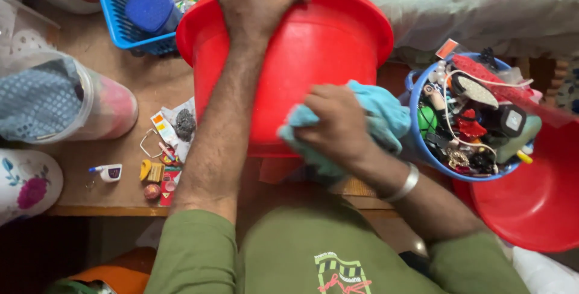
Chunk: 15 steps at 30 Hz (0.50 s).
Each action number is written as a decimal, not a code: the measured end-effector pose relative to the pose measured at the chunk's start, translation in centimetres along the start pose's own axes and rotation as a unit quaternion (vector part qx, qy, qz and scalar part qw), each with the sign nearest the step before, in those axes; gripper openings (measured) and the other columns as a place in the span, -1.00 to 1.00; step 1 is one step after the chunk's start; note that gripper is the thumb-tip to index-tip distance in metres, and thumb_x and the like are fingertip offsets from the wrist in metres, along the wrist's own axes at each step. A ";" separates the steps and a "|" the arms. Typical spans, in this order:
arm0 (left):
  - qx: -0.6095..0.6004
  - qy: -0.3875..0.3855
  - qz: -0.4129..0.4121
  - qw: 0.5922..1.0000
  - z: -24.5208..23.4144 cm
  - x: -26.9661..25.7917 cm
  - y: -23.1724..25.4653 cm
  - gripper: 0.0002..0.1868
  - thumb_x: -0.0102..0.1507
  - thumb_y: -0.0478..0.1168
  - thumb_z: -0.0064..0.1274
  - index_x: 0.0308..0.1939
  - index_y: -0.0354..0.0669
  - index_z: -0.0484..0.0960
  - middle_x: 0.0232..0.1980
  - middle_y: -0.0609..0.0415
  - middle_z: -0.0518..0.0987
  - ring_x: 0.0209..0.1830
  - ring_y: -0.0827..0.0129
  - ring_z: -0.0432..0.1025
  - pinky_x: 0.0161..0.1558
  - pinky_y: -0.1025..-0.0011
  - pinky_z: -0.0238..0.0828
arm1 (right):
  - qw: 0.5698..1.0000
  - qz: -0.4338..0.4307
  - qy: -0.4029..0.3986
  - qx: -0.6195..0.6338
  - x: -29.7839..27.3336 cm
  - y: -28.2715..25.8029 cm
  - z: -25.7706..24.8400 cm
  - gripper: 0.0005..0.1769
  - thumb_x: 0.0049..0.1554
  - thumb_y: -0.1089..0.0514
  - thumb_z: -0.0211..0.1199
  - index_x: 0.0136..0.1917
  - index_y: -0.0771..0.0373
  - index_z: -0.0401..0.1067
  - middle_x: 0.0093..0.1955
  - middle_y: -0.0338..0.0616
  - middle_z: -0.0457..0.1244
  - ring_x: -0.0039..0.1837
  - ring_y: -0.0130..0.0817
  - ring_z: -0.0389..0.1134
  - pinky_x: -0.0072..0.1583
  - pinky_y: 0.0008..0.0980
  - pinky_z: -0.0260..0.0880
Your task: The person wipes the inside and outside of a red plastic basin using a light blue cloth. They rotate the basin to access different areas and continue wiping the exterior and bottom surfaces.
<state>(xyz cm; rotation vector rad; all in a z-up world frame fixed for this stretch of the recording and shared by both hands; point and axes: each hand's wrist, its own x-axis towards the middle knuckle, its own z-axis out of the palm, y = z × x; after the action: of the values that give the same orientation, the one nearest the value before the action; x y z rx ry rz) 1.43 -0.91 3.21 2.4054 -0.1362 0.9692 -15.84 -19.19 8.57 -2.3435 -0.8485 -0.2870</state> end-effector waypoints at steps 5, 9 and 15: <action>0.032 -0.016 0.028 0.999 -1.4 0.1 -0.6 -0.33 -0.12 0.46 0.44 -0.49 -0.05 0.68 -0.46 0.08 0.62 -0.36 0.07 0.49 -0.25 0.02 0.18 | 0.998 -0.053 0.036 0.002 0.6 -1.2 0.1 -0.73 -0.23 0.16 0.48 -0.30 0.21 0.42 -0.27 -0.07 0.24 -0.16 -0.02 0.30 -0.12 -0.05 0.24; 0.013 -0.018 -0.041 0.999 -3.3 -1.3 -4.3 -0.34 -0.04 0.45 0.47 -0.48 -0.05 0.64 -0.47 0.09 0.60 -0.40 0.10 0.47 -0.27 0.03 0.21 | 0.971 0.157 0.116 0.140 -4.8 7.2 -0.4 -0.89 0.01 0.28 0.38 -0.14 0.22 0.52 -0.13 -0.16 0.36 -0.04 -0.25 0.42 0.02 -0.29 0.40; 0.022 -0.035 -0.067 0.997 -4.7 -1.5 -5.0 -0.31 -0.02 0.41 0.48 -0.54 -0.10 0.57 -0.51 0.11 0.58 -0.45 0.12 0.47 -0.25 0.06 0.18 | 0.757 0.377 0.136 0.517 -12.0 20.2 5.9 -0.85 0.14 0.27 0.32 0.00 0.31 0.54 -0.08 -0.25 0.39 -0.07 -0.52 0.41 0.03 -0.50 0.43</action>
<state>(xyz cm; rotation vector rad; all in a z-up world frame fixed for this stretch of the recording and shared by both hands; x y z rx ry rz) -1.14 5.62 2.80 2.4538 0.0217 0.8347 -12.18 -33.69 -10.50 -1.3343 0.1680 0.1734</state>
